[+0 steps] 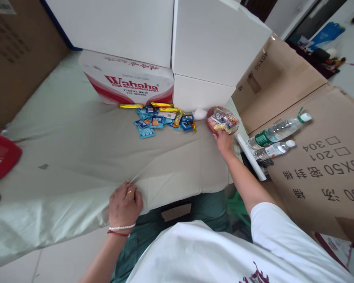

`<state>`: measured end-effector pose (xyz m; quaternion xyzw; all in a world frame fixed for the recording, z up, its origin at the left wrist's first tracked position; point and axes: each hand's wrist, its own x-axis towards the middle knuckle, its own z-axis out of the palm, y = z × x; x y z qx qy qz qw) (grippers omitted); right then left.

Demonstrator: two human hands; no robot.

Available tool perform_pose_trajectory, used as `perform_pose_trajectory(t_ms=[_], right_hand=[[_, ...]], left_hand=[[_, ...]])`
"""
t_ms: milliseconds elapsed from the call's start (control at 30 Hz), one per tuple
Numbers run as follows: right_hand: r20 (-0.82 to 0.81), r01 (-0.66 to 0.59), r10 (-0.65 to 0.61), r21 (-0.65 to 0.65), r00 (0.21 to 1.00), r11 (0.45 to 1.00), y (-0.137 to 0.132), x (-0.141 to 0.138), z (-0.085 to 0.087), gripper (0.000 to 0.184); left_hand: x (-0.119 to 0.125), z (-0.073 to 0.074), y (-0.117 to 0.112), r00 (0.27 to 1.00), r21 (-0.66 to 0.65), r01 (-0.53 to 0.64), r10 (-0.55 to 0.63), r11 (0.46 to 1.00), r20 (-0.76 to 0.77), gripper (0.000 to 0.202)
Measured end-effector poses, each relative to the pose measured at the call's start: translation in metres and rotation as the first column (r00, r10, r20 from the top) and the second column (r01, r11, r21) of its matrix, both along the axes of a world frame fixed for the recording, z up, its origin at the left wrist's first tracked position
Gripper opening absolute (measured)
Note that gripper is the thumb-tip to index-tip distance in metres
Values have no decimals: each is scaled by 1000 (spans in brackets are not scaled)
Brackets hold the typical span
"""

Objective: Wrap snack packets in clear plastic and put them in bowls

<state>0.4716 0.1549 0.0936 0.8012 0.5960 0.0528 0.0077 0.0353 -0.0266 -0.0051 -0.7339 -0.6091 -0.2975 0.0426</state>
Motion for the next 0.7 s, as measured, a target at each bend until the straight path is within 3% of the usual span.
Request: perform_pose_trajectory(t_ms=[267,467,700], right_hand=[[19,79,-79,-19,997,997,7,21,-1,43],[63,78,-82,61,995,995,6,58,-13,39],[26,85,-91,178,996,980,25,93,-24,38]], left_hand=[[0,0,1,1000,-13,-10,9,1000,-8,9],[0,1,0,1000,-15,-18,18,1000,-8,9],[1,4,0,1000,-40,-9,9,999,4,10]])
